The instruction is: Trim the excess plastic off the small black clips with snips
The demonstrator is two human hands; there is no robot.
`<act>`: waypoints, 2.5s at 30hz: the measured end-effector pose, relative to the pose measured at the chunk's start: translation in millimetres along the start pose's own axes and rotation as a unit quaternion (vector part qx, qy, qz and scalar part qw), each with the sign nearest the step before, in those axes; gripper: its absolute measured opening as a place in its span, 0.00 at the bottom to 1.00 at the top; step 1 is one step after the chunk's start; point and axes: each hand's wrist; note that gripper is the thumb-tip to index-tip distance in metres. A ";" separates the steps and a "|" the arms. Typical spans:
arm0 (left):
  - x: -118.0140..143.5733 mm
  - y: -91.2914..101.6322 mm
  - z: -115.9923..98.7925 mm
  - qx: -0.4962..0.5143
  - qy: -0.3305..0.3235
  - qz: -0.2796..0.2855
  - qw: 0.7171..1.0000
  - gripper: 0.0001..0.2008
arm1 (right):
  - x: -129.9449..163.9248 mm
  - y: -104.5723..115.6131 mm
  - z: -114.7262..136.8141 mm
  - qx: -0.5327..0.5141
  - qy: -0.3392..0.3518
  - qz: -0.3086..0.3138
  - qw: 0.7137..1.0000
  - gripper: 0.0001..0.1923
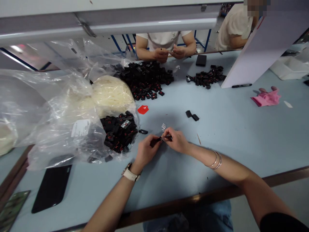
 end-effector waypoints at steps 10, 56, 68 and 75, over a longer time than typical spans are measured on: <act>-1.0 1.2 -2.8 -0.006 0.003 -0.008 1.000 0.06 | 3.5 3.2 3.7 0.249 0.187 0.052 0.949 0.05; 0.2 -2.3 7.1 -0.011 -0.031 -0.001 0.999 0.06 | 4.2 9.6 10.8 -0.077 -0.003 -0.038 0.996 0.17; -0.6 -1.5 5.3 -0.019 -0.036 -0.010 0.999 0.06 | -0.8 12.7 18.1 -0.016 0.005 -0.016 1.000 0.17; -0.7 -1.4 3.8 -0.020 -0.042 -0.018 0.999 0.07 | -3.6 10.6 20.0 0.059 -0.024 0.025 0.998 0.16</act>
Point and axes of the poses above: each hand's wrist, its own x-axis away from the middle knuckle, its own y-axis out of the back of the hand, z = x × y
